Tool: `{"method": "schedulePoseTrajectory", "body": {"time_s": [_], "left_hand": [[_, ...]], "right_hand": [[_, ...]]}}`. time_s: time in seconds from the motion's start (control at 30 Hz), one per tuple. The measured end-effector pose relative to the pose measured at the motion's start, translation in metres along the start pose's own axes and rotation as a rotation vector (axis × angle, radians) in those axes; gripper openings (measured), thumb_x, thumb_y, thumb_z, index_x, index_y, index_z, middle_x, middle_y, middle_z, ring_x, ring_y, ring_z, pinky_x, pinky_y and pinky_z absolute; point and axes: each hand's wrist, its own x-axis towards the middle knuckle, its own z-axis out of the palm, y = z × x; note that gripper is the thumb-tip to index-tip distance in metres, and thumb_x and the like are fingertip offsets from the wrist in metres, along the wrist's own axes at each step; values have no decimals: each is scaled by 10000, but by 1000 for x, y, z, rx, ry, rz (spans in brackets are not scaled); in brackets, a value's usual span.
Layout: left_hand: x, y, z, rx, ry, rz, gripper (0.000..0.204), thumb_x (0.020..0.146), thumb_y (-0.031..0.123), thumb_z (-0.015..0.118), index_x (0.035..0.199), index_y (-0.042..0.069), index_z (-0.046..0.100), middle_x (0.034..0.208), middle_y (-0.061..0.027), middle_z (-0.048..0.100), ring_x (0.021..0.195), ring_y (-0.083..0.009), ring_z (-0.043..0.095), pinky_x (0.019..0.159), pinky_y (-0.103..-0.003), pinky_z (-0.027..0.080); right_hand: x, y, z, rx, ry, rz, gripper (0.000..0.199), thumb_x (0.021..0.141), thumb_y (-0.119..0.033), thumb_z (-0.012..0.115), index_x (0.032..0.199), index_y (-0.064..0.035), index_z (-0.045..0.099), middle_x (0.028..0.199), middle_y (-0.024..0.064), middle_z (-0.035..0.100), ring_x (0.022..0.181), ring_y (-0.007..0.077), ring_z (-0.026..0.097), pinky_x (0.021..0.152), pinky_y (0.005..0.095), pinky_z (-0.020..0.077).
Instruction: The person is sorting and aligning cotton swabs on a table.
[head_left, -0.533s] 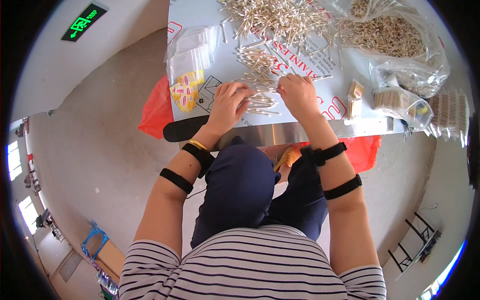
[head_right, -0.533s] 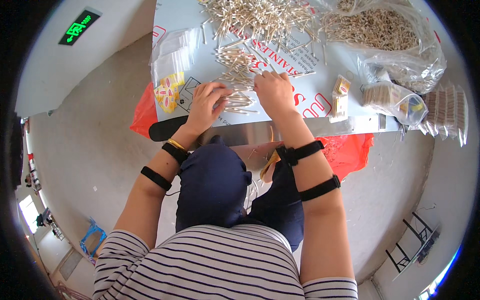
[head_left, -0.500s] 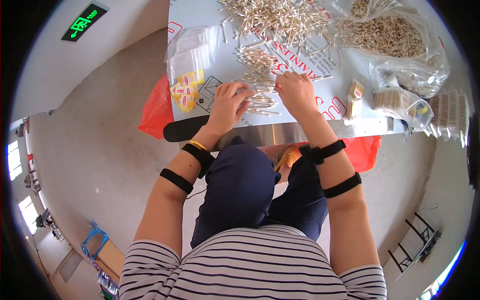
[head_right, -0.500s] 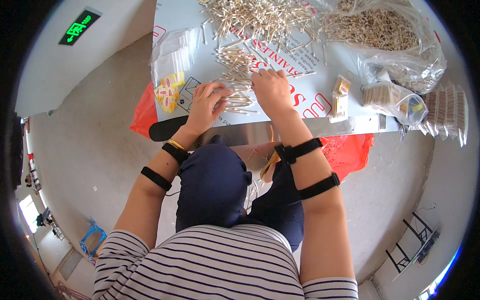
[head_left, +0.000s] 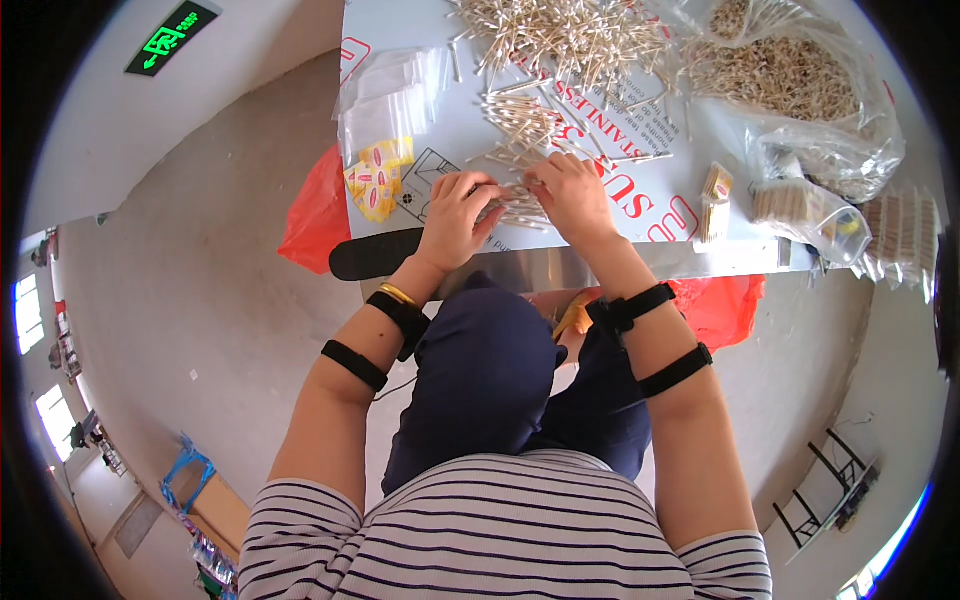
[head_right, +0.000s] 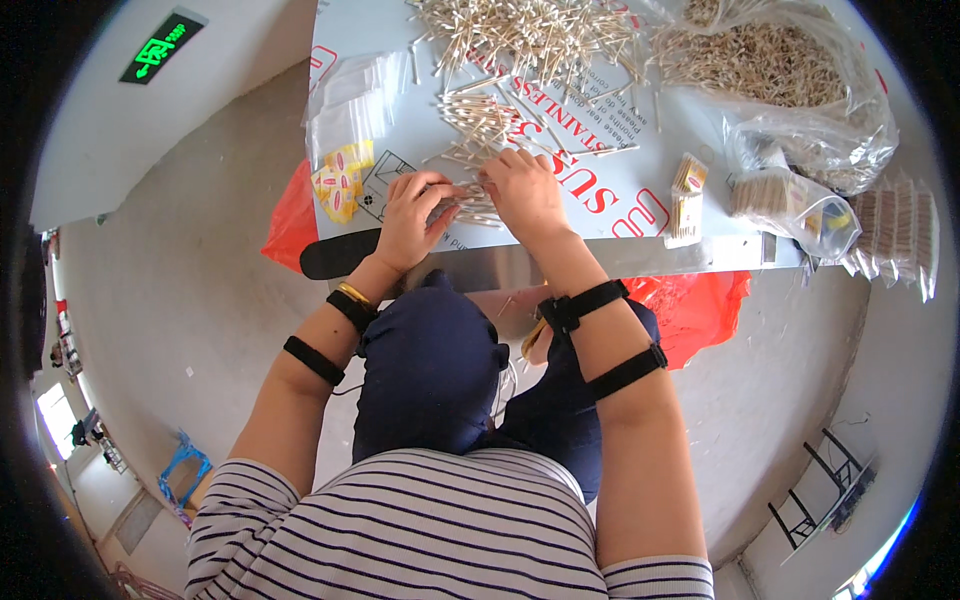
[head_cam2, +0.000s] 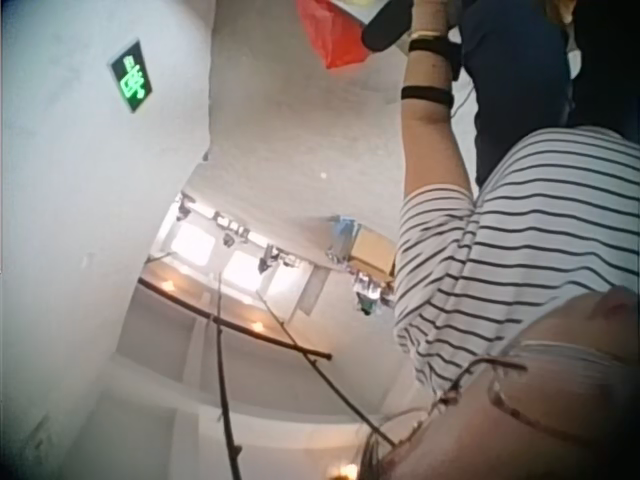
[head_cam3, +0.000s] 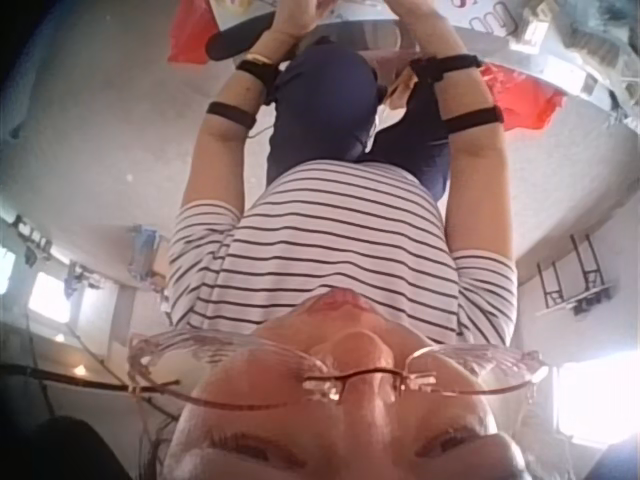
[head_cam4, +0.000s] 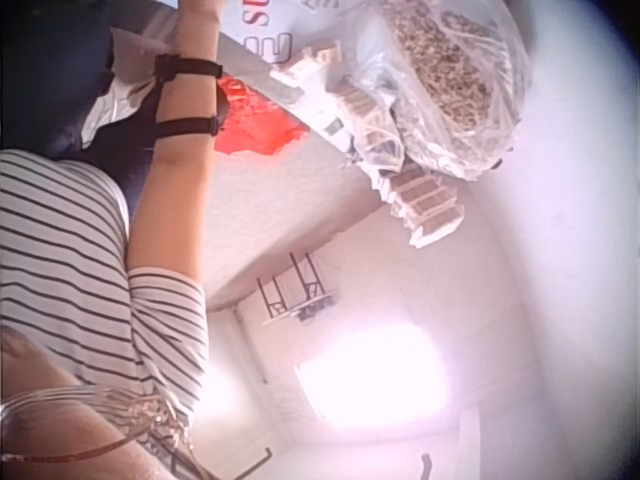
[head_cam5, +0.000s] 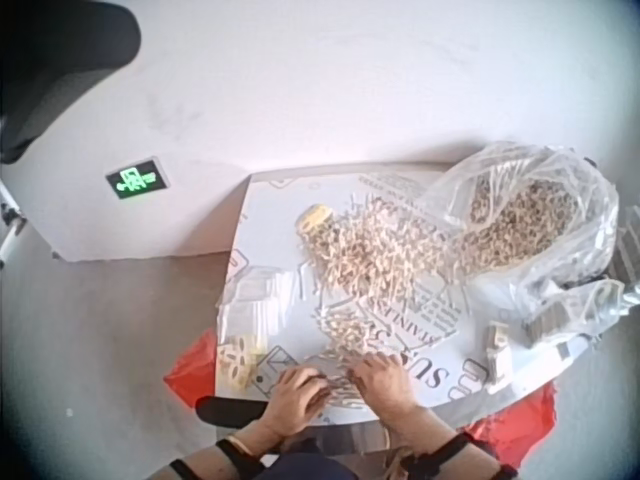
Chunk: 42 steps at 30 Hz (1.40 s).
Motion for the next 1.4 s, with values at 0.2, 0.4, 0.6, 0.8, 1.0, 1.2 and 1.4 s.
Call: {"method": "schedulePoseTrajectory", "body": {"time_s": [0.2, 0.4, 0.6, 0.8, 1.0, 1.2, 1.4], "left_hand": [[-4, -3, -4, -19, 58, -85, 247, 884, 154, 759, 1124, 117, 712, 1147, -55, 640, 1077, -305, 586, 989, -431, 421], [2, -10, -2, -12, 39, -104, 230, 897, 152, 750, 1122, 128, 710, 1107, -45, 634, 1054, -285, 587, 960, -423, 404], [2, -13, -4, 4, 2, -130, 265, 898, 309, 765, 1106, 156, 709, 1069, -23, 624, 1045, -270, 586, 962, -438, 391], [17, 2, -2, 29, -47, -30, 344, 872, 425, 771, 1078, 156, 712, 1099, -32, 608, 1123, -266, 572, 1001, -435, 380], [26, -4, 6, 4, -124, -54, 213, 857, 301, 788, 999, 159, 718, 1044, -16, 627, 1096, -249, 595, 985, -432, 379], [35, -11, 6, -76, -128, -144, 68, 877, 191, 774, 902, 145, 730, 907, 11, 655, 957, -208, 647, 919, -413, 380], [37, -14, 11, -142, -111, -173, 40, 888, 166, 771, 903, 142, 744, 887, 1, 664, 878, -219, 655, 870, -402, 410]], "right_hand": [[-21, -7, -9, 75, 79, 147, 155, 853, -217, 786, 939, -129, 694, 920, 46, 624, 951, 273, 628, 871, 437, 487], [-25, -3, -6, 57, 32, 197, 134, 819, -192, 779, 884, -110, 695, 949, 86, 642, 975, 310, 636, 878, 450, 495], [-22, 2, -34, 33, -163, 266, 129, 817, -194, 729, 873, -78, 718, 918, 108, 706, 941, 314, 691, 875, 445, 528], [-19, 20, -44, 257, -321, 445, 229, 811, -238, 695, 910, -41, 758, 874, 149, 767, 861, 344, 742, 789, 429, 587], [-14, 29, -41, 329, -388, 498, 243, 843, -208, 694, 915, 18, 749, 806, 113, 766, 740, 210, 736, 710, 351, 576], [-24, 37, -48, 513, -378, 597, 238, 816, -208, 702, 921, 0, 750, 853, 160, 765, 827, 246, 750, 745, 349, 576], [-57, 16, -27, 390, -268, 205, 123, 819, -199, 757, 868, -94, 718, 874, 94, 664, 882, 300, 673, 813, 433, 553]]}}
